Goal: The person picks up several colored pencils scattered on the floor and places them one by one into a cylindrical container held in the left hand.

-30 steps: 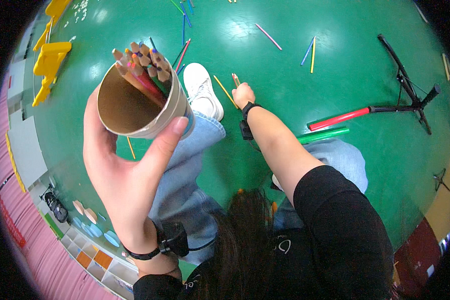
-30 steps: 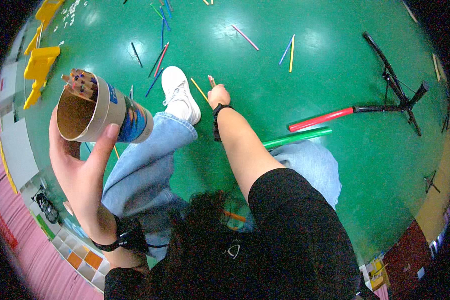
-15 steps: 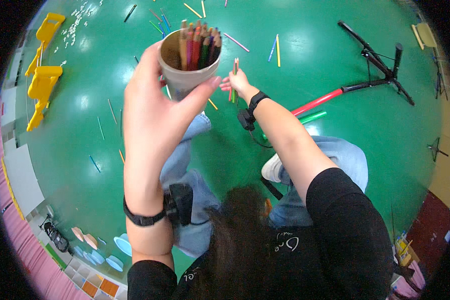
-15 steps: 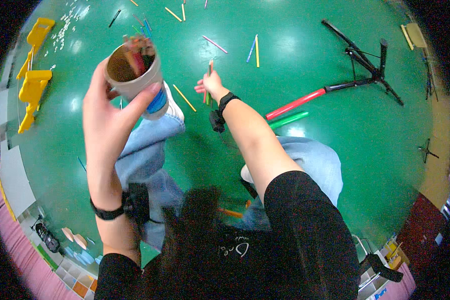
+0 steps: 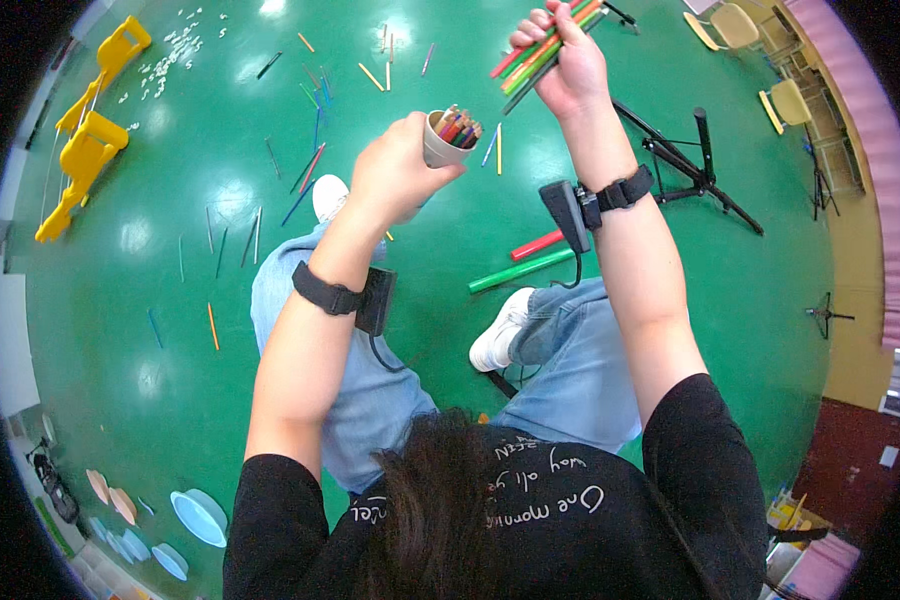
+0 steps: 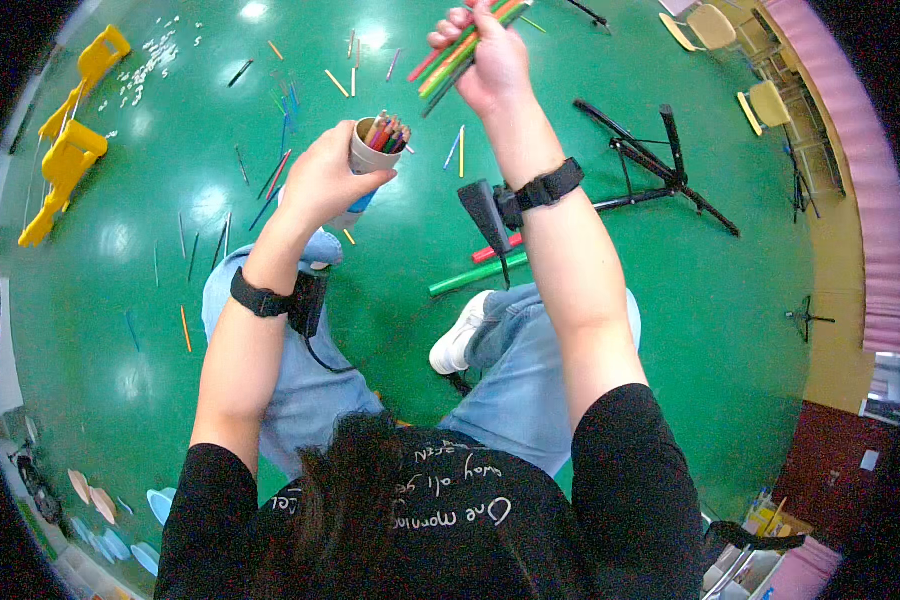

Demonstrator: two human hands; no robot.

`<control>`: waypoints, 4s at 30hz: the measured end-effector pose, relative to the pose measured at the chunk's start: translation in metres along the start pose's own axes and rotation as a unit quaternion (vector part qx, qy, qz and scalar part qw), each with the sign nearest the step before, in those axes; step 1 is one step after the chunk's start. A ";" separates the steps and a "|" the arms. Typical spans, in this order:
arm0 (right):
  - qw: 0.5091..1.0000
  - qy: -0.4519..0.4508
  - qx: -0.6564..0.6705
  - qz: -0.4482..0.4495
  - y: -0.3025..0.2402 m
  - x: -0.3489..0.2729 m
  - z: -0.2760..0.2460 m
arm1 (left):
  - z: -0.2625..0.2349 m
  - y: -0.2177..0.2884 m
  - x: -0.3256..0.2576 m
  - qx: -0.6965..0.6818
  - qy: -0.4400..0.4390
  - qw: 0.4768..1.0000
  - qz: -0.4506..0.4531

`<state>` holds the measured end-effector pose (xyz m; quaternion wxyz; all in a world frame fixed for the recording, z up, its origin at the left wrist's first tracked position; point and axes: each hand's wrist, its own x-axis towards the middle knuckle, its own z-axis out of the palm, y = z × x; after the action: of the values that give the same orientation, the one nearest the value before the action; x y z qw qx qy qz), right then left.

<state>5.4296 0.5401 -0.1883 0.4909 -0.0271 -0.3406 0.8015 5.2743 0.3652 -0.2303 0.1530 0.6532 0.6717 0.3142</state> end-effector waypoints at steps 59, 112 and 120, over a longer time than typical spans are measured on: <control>0.880 0.022 -0.473 0.031 0.037 -0.104 -0.014 | 0.019 0.019 -0.019 -0.002 -0.043 0.999 0.019; 0.184 -0.496 -0.088 0.844 0.298 -0.424 -0.052 | -0.027 -0.070 -0.030 -0.191 0.064 0.966 -0.161; 0.164 -0.673 -0.081 0.717 0.324 -0.431 -0.088 | -0.011 -0.044 0.045 -0.212 0.061 0.969 -0.110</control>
<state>5.4367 0.1459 -0.5671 -0.7252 0.2514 -0.4314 0.4741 5.2285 0.4087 -0.2406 0.2804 0.5076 0.6652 0.4703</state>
